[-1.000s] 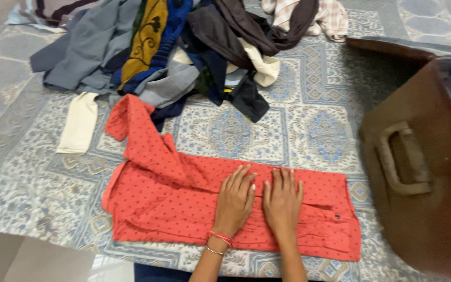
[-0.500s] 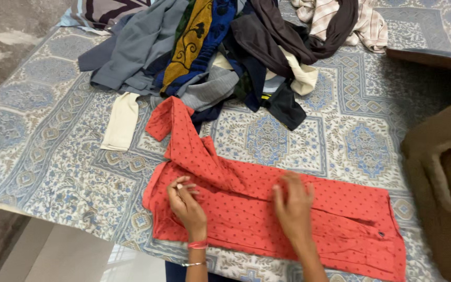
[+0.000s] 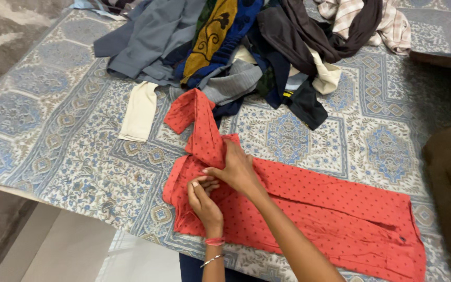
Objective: The person folds a shirt on a bed by tucking the sleeves and bottom, smoothing the fabric by hand, and then places the folded shirt into a suitcase.
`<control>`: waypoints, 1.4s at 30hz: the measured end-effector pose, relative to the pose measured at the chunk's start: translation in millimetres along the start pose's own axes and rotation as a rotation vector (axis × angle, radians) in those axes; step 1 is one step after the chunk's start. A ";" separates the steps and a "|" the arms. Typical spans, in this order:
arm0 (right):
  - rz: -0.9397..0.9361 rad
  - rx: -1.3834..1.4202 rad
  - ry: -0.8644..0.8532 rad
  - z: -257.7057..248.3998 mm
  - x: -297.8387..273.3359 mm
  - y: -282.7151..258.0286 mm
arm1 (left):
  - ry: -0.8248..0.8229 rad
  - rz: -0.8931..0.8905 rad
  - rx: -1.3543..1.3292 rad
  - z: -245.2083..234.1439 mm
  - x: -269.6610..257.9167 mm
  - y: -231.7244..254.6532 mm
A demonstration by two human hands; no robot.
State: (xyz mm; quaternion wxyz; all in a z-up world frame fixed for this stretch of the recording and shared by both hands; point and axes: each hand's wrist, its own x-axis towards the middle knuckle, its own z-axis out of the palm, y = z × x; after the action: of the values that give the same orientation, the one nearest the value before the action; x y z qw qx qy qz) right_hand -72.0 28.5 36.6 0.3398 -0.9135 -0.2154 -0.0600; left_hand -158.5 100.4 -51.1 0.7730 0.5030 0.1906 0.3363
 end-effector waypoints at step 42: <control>0.363 0.919 -0.508 -12.0 -114.2 1.3 | -0.484 -0.157 0.212 -8.2 111.4 61.9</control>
State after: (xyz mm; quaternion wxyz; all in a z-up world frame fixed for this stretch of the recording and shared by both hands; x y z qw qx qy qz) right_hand -173.8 -20.4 15.7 0.6455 -0.6796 -0.1337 0.3218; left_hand -105.8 201.6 6.4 0.7629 0.6304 0.0730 0.1236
